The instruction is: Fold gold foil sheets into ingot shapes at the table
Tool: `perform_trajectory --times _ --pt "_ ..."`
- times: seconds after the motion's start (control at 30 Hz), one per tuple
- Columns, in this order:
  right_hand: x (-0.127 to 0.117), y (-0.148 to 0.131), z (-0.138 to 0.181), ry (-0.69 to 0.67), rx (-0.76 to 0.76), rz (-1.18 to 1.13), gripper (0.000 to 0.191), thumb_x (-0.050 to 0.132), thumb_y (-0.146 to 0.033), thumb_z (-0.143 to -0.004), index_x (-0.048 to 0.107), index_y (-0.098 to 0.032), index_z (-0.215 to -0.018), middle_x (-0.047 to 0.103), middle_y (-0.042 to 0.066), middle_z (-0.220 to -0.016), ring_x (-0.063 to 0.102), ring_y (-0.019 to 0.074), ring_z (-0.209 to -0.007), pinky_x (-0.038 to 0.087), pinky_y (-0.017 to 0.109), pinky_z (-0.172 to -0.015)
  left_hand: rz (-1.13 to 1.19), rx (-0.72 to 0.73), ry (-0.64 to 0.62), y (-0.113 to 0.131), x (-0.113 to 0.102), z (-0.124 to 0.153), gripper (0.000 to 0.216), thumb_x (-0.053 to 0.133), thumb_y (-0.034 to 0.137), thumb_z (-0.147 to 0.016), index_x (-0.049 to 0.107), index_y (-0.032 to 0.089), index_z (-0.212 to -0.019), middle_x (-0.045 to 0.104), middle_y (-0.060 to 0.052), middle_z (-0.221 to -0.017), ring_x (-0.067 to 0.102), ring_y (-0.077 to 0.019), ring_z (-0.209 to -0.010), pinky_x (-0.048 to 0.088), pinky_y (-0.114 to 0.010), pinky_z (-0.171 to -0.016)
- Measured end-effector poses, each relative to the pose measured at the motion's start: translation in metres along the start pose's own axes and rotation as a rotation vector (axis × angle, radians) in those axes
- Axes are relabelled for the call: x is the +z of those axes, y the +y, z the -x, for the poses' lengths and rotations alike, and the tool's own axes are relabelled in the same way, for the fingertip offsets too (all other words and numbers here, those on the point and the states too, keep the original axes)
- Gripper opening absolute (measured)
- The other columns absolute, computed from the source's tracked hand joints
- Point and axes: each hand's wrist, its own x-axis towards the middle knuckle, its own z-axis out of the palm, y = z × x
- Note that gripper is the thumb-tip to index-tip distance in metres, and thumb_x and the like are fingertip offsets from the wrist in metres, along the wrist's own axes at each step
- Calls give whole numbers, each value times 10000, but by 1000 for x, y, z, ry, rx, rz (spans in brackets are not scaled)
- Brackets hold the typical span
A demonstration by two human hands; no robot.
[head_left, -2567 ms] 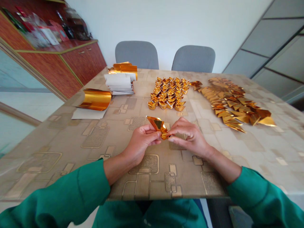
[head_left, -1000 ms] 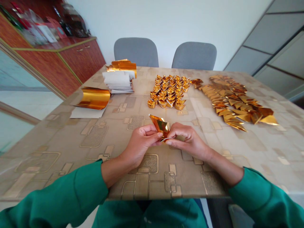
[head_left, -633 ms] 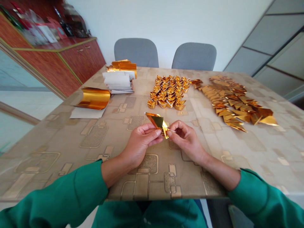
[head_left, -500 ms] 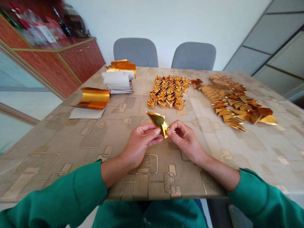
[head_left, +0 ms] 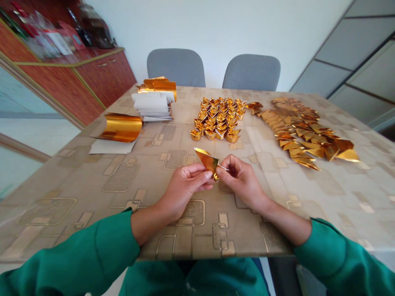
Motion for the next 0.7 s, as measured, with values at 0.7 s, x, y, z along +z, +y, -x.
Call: perform_trajectory --times 0.7 --pt "-5 1 -2 -129 21 3 202 676 -275 -819 538 -186 -699 527 -38 -634 437 91 -563 319 231 -523 66 -92 4 -3 -1 -3 267 857 274 -649 736 125 -833 725 -31 -831 657 -96 -702 564 -211 -677"
